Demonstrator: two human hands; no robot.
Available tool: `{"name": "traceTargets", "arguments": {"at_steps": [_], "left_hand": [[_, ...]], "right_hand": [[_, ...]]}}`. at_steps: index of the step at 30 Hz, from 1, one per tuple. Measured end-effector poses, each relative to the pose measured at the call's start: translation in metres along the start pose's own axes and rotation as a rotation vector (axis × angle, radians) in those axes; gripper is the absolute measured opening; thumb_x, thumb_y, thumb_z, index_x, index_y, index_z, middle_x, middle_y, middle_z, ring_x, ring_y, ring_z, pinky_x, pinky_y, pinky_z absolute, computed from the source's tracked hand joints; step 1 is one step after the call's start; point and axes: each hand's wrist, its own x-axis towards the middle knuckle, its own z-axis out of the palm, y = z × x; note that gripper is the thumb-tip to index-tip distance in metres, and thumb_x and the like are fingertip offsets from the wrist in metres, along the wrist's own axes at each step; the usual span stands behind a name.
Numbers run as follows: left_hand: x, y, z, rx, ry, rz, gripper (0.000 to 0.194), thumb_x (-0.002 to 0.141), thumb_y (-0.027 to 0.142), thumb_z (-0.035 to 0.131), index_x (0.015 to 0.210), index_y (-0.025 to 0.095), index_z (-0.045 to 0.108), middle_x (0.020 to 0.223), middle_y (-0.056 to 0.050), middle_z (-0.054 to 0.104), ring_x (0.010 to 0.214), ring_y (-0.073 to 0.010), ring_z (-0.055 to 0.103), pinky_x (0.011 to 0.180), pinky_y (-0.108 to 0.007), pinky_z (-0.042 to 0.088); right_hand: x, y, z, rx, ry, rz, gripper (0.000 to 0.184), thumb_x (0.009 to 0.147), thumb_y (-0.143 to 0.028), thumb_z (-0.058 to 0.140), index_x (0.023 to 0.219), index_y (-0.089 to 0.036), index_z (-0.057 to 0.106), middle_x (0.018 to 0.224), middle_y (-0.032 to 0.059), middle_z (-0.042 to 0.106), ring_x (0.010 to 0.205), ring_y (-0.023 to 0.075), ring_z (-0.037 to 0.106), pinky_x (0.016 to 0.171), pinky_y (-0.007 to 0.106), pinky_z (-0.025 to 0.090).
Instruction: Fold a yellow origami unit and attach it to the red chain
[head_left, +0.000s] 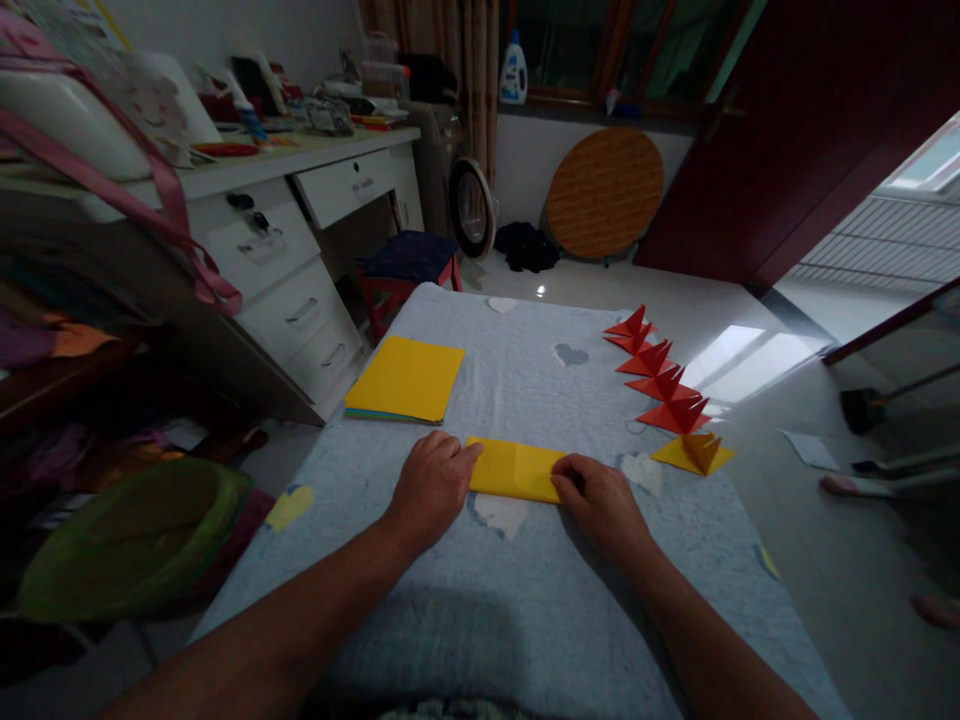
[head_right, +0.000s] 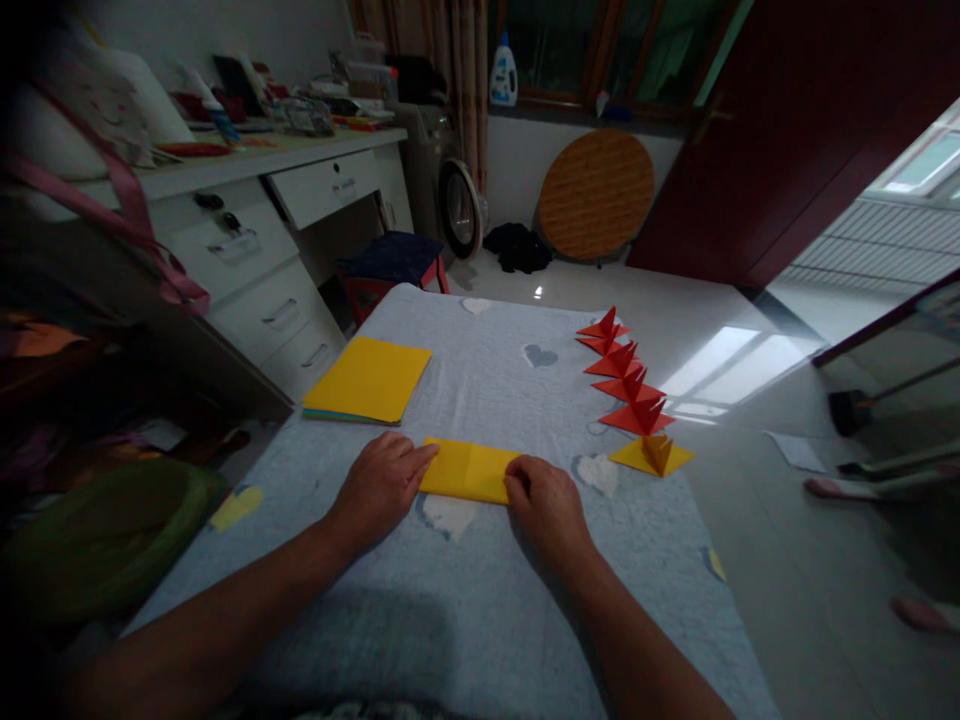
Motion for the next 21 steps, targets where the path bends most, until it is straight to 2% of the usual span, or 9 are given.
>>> {"name": "traceTargets", "arguments": {"at_steps": [21], "left_hand": [[0.0013, 0.0045, -0.0057, 0.025, -0.043, -0.027, 0.025, 0.093, 0.017, 0.054, 0.113, 0.017, 0.069, 0.084, -0.008, 0.064, 0.087, -0.0254, 0.052, 0.08, -0.038, 0.042]], "right_hand": [[-0.0007, 0.0009, 0.0003, 0.014, 0.007, 0.003, 0.019, 0.084, -0.024, 0.051, 0.086, -0.019, 0.069, 0.083, 0.0057, 0.073, 0.075, 0.0199, 0.066, 0.07, 0.029, 0.046]]}}
